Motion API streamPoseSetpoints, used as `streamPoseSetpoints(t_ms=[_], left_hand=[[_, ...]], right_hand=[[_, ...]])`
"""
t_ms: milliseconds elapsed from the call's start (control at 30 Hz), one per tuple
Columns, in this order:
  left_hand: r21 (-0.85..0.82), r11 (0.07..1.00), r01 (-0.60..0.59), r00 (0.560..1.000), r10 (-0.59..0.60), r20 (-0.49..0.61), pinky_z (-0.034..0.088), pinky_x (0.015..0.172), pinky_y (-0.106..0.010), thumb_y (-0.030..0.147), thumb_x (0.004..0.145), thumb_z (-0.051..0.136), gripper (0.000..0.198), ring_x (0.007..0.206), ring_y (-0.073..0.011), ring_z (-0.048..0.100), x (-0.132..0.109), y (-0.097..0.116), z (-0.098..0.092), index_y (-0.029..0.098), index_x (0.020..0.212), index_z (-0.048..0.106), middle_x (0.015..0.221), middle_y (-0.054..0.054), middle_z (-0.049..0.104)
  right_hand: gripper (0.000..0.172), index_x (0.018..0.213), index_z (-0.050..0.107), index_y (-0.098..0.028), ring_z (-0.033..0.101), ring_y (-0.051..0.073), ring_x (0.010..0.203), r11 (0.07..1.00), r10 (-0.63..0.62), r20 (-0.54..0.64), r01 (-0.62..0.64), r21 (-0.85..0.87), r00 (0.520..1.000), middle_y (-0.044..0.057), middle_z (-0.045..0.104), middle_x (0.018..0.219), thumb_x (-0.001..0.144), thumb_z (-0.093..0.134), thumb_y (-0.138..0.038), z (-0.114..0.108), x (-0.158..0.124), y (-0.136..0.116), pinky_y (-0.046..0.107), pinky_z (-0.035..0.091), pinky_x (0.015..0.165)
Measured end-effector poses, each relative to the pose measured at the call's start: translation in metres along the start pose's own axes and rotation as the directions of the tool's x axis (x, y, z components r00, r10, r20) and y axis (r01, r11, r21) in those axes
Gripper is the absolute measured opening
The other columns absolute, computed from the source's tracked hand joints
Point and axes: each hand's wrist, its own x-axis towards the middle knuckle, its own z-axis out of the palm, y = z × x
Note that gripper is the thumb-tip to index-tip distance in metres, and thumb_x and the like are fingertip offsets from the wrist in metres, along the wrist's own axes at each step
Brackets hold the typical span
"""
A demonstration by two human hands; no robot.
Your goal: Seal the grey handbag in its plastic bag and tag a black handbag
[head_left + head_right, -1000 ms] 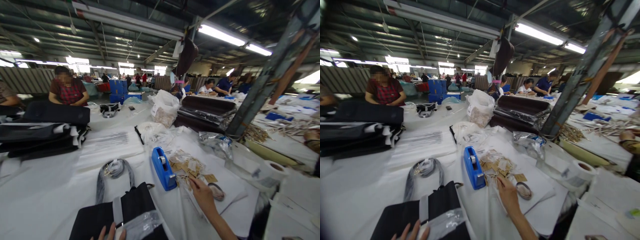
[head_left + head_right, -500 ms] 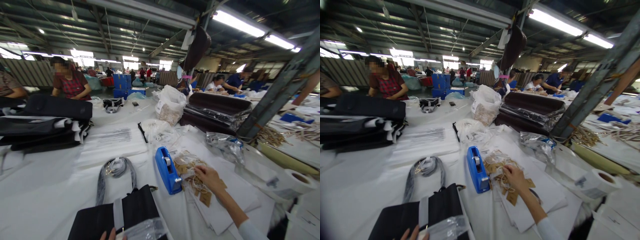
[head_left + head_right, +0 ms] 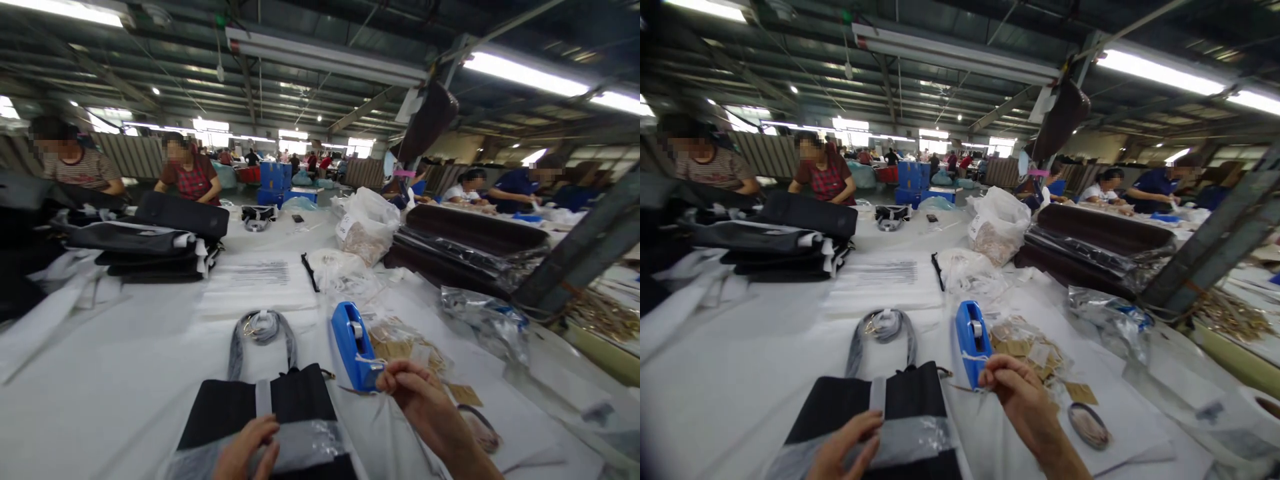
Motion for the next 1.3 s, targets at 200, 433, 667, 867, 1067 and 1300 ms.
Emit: streamPoseSetpoints(t_ms=[200,433,667,867,1067,1300], left_hand=[[-0.554,0.771,0.314,0.946,-0.206,0.250,0.047,0.062,-0.022,0.041,0.078,0.070,0.082,0.064,-0.0102,0.056,0.051,0.083,-0.015,0.021,0.147,0.031,0.087,-0.002,0.065],[-0.587,0.700,0.407,0.899,-0.195,0.391,0.032,0.048,-0.019,0.049,0.083,0.059,0.041,0.049,-0.0064,0.045,0.063,0.093,-0.008,0.010,0.073,0.068,0.055,0.000,0.056],[-0.647,0.593,0.479,0.876,-0.272,0.399,0.040,0.047,-0.021,0.062,0.081,0.056,0.050,0.046,-0.0102,0.056,0.068,0.072,-0.014,0.012,0.082,0.065,0.061,-0.003,0.065],[-0.680,0.577,0.452,0.890,-0.345,0.299,0.048,0.073,-0.026,0.059,0.081,0.060,0.046,0.077,-0.0148,0.066,0.067,0.058,-0.005,0.014,0.079,0.063,0.077,-0.004,0.070],[-0.831,0.052,0.555,0.739,-0.489,0.463,0.048,0.061,-0.023,0.060,0.077,0.066,0.049,0.077,-0.0161,0.070,0.061,0.059,0.018,0.022,0.092,0.039,0.104,-0.008,0.072],[-0.709,0.198,0.677,0.705,-0.448,0.549,0.033,0.035,-0.016,0.079,0.072,0.052,0.063,0.043,-0.0148,0.063,0.052,0.071,0.031,0.025,0.094,0.029,0.076,-0.004,0.071]], right_hand=[[0.019,0.066,0.067,-0.018,0.037,0.002,0.032,0.972,0.211,0.213,-0.228,0.060,0.954,-0.003,0.059,0.057,0.063,0.078,-0.033,0.051,-0.020,0.030,0.016,0.021,0.032],[0.030,0.086,0.068,-0.018,0.046,0.004,0.042,0.959,0.279,0.251,-0.253,-0.129,0.927,-0.001,0.066,0.069,0.070,0.078,-0.041,0.055,-0.023,0.048,0.016,0.031,0.040],[0.042,0.105,0.067,-0.018,0.050,0.008,0.060,0.902,0.389,0.275,-0.304,-0.306,0.879,-0.003,0.061,0.069,0.077,0.072,-0.048,0.018,-0.029,0.059,0.020,0.036,0.056],[0.042,0.099,0.069,-0.017,0.057,0.014,0.073,0.887,0.367,0.225,-0.267,-0.377,0.902,0.002,0.069,0.083,0.074,0.074,-0.050,0.006,-0.032,0.070,0.025,0.039,0.065],[0.045,0.097,0.072,-0.018,0.057,0.019,0.079,0.860,0.250,0.173,-0.136,-0.492,0.953,0.002,0.067,0.080,0.071,0.072,-0.055,0.018,-0.031,0.072,0.030,0.041,0.073],[0.044,0.078,0.064,-0.017,0.047,0.016,0.068,0.838,0.222,0.293,-0.028,-0.546,0.930,0.000,0.055,0.069,0.080,0.059,-0.061,0.042,-0.029,0.072,0.029,0.035,0.064]])
